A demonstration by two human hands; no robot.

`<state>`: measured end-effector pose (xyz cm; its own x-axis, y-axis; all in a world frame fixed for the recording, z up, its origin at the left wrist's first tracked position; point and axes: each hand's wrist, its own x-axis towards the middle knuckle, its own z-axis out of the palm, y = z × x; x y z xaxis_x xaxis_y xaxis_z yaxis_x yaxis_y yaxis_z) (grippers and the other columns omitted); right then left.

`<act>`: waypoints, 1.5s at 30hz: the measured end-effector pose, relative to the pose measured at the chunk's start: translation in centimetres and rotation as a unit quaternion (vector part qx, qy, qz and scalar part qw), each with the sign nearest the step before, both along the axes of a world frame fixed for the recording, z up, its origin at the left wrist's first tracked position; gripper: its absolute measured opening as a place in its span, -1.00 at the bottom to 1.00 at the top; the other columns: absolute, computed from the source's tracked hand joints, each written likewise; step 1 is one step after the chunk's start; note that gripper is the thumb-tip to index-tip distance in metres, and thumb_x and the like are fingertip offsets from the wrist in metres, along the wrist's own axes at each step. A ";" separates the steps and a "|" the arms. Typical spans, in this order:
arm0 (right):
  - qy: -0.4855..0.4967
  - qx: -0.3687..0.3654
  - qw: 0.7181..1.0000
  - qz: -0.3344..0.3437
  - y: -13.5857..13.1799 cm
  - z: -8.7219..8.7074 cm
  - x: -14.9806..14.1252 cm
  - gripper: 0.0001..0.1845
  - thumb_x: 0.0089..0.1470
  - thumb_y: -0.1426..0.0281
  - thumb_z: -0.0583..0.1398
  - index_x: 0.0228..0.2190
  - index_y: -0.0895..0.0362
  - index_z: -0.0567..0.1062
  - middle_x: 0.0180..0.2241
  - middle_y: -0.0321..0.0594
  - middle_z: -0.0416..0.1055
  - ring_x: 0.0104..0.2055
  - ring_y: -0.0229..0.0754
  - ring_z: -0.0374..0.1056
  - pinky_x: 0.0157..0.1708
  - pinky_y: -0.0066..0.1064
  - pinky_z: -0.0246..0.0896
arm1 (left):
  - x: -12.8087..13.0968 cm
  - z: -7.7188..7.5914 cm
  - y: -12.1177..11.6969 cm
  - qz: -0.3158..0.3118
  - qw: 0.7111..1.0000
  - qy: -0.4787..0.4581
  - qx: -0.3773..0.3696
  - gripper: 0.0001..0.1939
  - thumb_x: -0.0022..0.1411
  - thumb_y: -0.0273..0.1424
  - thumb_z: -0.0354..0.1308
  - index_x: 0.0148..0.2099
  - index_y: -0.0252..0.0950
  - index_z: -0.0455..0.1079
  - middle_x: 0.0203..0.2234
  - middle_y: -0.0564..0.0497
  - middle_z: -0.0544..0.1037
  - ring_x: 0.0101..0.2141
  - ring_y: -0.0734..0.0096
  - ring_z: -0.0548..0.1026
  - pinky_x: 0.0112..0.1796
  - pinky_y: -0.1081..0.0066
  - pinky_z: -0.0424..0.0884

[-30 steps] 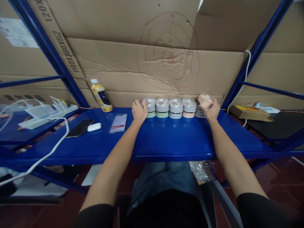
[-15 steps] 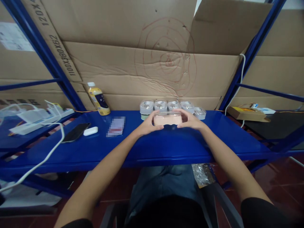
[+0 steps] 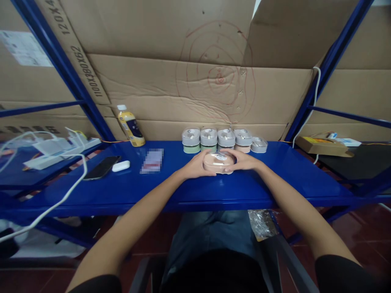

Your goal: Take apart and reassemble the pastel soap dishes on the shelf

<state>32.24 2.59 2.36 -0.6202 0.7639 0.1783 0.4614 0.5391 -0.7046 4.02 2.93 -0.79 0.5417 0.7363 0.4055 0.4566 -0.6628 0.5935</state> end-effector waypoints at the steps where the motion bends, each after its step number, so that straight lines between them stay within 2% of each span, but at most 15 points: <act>1: -0.013 0.032 0.999 -0.018 -0.1 -0.1 -0.4 0.09 -0.15 0.01 0.51 0.32 0.12 0.33 0.34 0.05 0.32 0.36 0.20 0.28 0.40 0.07 0.12 | 0.1 -0.1 0.0 0.005 1.000 0.008 0.004 0.20 -0.17 0.05 0.57 0.40 -0.29 0.15 0.31 -0.35 0.36 0.28 -0.31 0.37 0.25 -0.17 0.31; 4: -0.046 0.128 0.990 -0.048 -0.6 -0.4 -1.7 0.01 -0.16 -0.09 0.49 0.20 0.19 0.44 0.20 0.13 0.45 0.24 0.26 0.39 0.28 0.12 0.27 | 0.3 -0.2 0.0 -0.003 1.000 0.015 0.003 0.22 -0.21 0.06 0.58 0.40 -0.27 0.18 0.29 -0.36 0.38 0.26 -0.31 0.39 0.22 -0.17 0.33; 6: -0.056 0.172 0.983 -0.041 -0.8 -0.6 -2.6 0.03 -0.17 -0.13 0.48 0.20 0.18 0.45 0.16 0.13 0.47 0.20 0.27 0.42 0.22 0.13 0.32 | 0.4 -0.1 -0.2 -0.022 1.000 0.006 -0.002 0.19 -0.18 0.05 0.58 0.40 -0.26 0.19 0.27 -0.34 0.41 0.24 -0.28 0.41 0.22 -0.15 0.34; 11: -0.046 0.200 0.979 -0.021 -1.1 -0.8 -3.4 0.03 -0.11 -0.12 0.46 0.27 0.09 0.38 0.17 0.08 0.48 0.19 0.24 0.44 0.18 0.10 0.36 | 0.5 0.4 -0.5 -0.046 0.999 0.000 -0.016 0.13 -0.06 0.04 0.53 0.43 -0.27 0.15 0.23 -0.28 0.47 0.19 -0.20 0.48 0.18 -0.04 0.41; 14: -0.028 0.191 0.980 -0.052 -1.0 -0.3 -2.4 -0.04 -0.08 -0.07 0.45 0.25 0.09 0.41 0.11 0.06 0.53 0.14 0.21 0.48 0.15 0.07 0.38 | 0.2 0.5 -0.4 -0.031 0.999 0.018 -0.001 0.16 -0.10 0.03 0.55 0.43 -0.23 0.15 0.24 -0.27 0.46 0.19 -0.21 0.47 0.17 -0.06 0.41; 16: -0.019 0.179 0.980 -0.078 -0.7 0.3 -1.1 -0.08 -0.03 -0.07 0.43 0.24 0.10 0.42 0.08 0.04 0.55 0.10 0.18 0.50 0.13 0.04 0.39 | -0.2 0.7 -0.3 -0.027 0.999 0.031 0.022 0.08 -0.05 0.02 0.52 0.42 -0.22 0.20 0.24 -0.26 0.44 0.22 -0.19 0.44 0.20 -0.07 0.37; 21: -0.064 0.136 0.975 -0.161 0.3 1.9 2.6 -0.23 0.09 -0.16 0.30 0.14 0.08 0.52 -0.01 -0.03 0.59 0.00 0.14 0.52 0.06 0.00 0.40 | -0.8 1.1 -0.2 -0.047 0.995 0.072 0.044 -0.43 0.16 -0.03 0.37 0.14 -0.19 0.56 0.02 -0.17 0.52 0.12 -0.07 0.48 0.20 -0.03 0.37; 24: -0.112 0.096 0.971 -0.189 0.5 2.5 3.8 -0.24 0.12 -0.24 0.22 0.05 0.09 0.57 -0.15 -0.06 0.63 -0.13 0.09 0.53 -0.03 -0.05 0.42 | -0.9 1.2 -0.1 -0.064 0.995 0.070 0.044 -0.54 0.27 -0.03 0.28 0.08 -0.17 0.62 -0.01 -0.16 0.52 0.13 -0.04 0.46 0.20 0.01 0.37; 27: -0.137 0.051 0.975 -0.167 0.6 2.8 4.4 -0.29 0.15 -0.27 0.18 -0.08 0.08 0.61 -0.27 -0.11 0.63 -0.22 0.04 0.52 -0.11 -0.12 0.43 | -1.0 1.4 0.1 -0.059 0.995 0.062 0.041 -0.54 0.35 0.01 0.17 0.04 -0.19 0.63 0.04 -0.17 0.50 0.11 -0.01 0.48 0.18 0.03 0.39; 30: -0.154 0.020 0.979 -0.132 0.8 2.7 5.1 -0.34 0.09 -0.23 0.25 -0.11 0.06 0.61 -0.23 -0.13 0.63 -0.19 0.03 0.53 -0.12 -0.15 0.43 | -1.8 1.8 0.6 -0.032 0.997 0.053 0.050 -0.50 0.40 0.03 0.07 0.03 -0.22 0.61 0.03 -0.17 0.51 0.06 0.03 0.50 0.16 0.03 0.42; 34: -0.182 0.008 0.973 -0.142 1.4 2.3 6.2 -0.21 -0.16 -0.08 0.46 0.03 0.07 0.55 -0.14 -0.11 0.62 -0.16 0.05 0.55 -0.13 -0.16 0.46 | -4.3 2.3 0.9 0.029 0.995 0.058 0.073 -0.46 0.42 0.04 0.01 0.04 -0.24 0.59 0.01 -0.18 0.53 0.04 0.02 0.51 0.17 0.00 0.40; 36: -0.205 0.014 0.966 -0.155 1.7 2.0 6.5 -0.16 -0.30 -0.01 0.52 0.02 0.07 0.56 -0.12 -0.09 0.62 -0.15 0.07 0.55 -0.13 -0.16 0.48 | -5.8 2.2 0.8 0.052 0.992 0.079 0.079 -0.46 0.42 0.04 0.00 0.03 -0.25 0.59 -0.02 -0.18 0.52 0.05 0.00 0.50 0.17 -0.02 0.40; 39: -0.236 0.014 0.958 -0.161 2.0 1.6 6.5 -0.19 -0.38 0.03 0.55 -0.07 0.07 0.59 -0.14 -0.10 0.62 -0.16 0.07 0.56 -0.17 -0.19 0.50 | -7.3 1.8 0.5 0.061 0.989 0.110 0.073 -0.49 0.41 0.01 0.01 0.04 -0.23 0.58 -0.05 -0.16 0.52 0.04 0.01 0.50 0.16 -0.02 0.41; 42: -0.247 0.028 0.955 -0.160 2.0 1.5 6.3 -0.21 -0.41 0.03 0.56 -0.10 0.05 0.59 -0.15 -0.12 0.62 -0.16 0.07 0.57 -0.20 -0.21 0.50 | -7.3 1.4 0.2 0.067 0.989 0.112 0.071 -0.50 0.42 0.00 0.00 0.03 -0.23 0.58 -0.05 -0.16 0.52 0.05 0.00 0.49 0.19 -0.03 0.39; 45: -0.229 0.036 0.959 -0.163 1.7 1.9 6.1 -0.23 -0.37 0.01 0.55 -0.10 0.07 0.60 -0.16 -0.08 0.62 -0.15 0.10 0.56 -0.16 -0.15 0.51 | -5.9 1.4 -0.4 0.056 0.991 0.095 0.080 -0.49 0.44 0.00 -0.01 0.08 -0.25 0.56 0.08 -0.20 0.47 0.15 -0.04 0.45 0.25 -0.06 0.33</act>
